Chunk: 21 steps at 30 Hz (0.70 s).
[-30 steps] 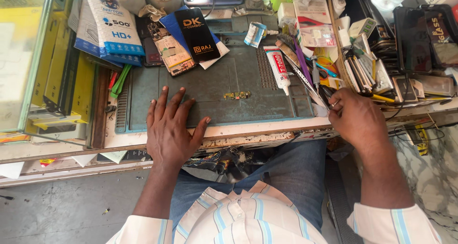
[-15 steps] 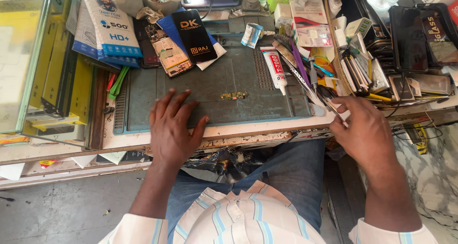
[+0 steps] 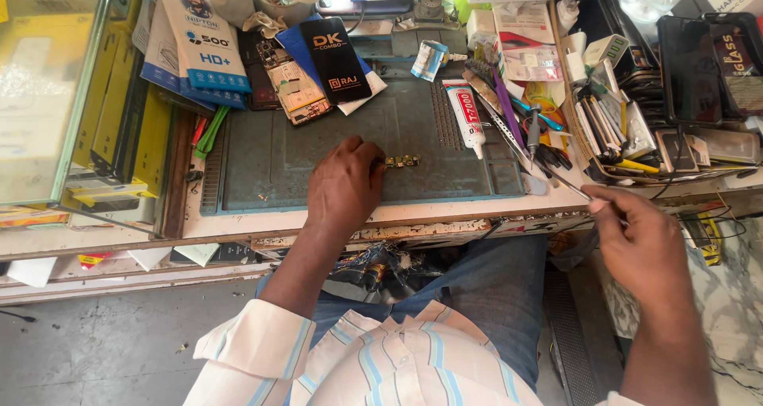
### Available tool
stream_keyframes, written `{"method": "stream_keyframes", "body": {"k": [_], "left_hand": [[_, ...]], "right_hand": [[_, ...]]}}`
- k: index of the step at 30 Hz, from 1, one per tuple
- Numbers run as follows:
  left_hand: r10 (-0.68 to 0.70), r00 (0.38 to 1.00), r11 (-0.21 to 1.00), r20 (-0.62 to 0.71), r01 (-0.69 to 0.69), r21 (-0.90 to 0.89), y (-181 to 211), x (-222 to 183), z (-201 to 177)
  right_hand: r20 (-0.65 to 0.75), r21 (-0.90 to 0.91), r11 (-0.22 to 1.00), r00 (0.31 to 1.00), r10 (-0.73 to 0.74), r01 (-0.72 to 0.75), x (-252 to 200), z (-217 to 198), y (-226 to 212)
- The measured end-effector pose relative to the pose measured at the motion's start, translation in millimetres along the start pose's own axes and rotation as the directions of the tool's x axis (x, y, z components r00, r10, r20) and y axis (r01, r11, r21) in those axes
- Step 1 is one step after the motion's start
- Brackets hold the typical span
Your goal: The person handles a smartphone screen protector package and a disassembled phone, then opens a drawer to retrieve and count currency notes. After closing the drawer, the person uses a precision tool to work on a small circuit board on the workbench.
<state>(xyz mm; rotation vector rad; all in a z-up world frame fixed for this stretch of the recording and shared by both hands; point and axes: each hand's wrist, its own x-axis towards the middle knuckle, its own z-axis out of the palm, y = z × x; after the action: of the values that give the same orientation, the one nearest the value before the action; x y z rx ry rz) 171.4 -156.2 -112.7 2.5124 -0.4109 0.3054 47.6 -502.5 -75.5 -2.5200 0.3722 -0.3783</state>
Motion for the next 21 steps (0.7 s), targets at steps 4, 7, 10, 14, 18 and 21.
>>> {"method": "stream_keyframes", "body": {"k": [4, 7, 10, 14, 18, 21], "left_hand": [[0.013, 1.000, 0.999, 0.015, -0.012, -0.046, -3.0, -6.6, -0.9], [0.051, 0.998, 0.997, 0.032, -0.049, -0.065, -5.2, -11.3, -2.9], [0.085, 0.996, 0.993, 0.037, -0.082, -0.082, -8.3, -13.1, -6.1], [0.082, 0.996, 0.994, 0.042, -0.079, -0.077, -7.0, -13.1, -7.2], [0.052, 0.996, 0.997, 0.067, -0.048, -0.062, 1.1, -11.9, -11.2], [0.049, 0.995, 0.997, 0.091, -0.044, -0.063, 5.2, -13.2, -13.5]], "right_hand": [[0.190, -0.334, 0.913, 0.932, 0.308, -0.234, 0.6, -14.7, 2.0], [0.264, -0.120, 0.977, 0.943, 0.200, -0.174, -0.4, -26.8, 11.5], [0.107, 0.562, 0.825, 0.984, -0.145, 0.061, -1.3, -22.3, 23.2], [-0.008, 0.862, 0.506, 0.998, -0.069, 0.042, 0.0, 10.8, 32.6], [-0.002, 0.952, 0.306, 0.997, -0.079, 0.026, 3.2, 58.0, 13.7], [0.023, 0.910, 0.414, 0.994, -0.111, 0.025, 6.4, 88.6, -10.9]]}}
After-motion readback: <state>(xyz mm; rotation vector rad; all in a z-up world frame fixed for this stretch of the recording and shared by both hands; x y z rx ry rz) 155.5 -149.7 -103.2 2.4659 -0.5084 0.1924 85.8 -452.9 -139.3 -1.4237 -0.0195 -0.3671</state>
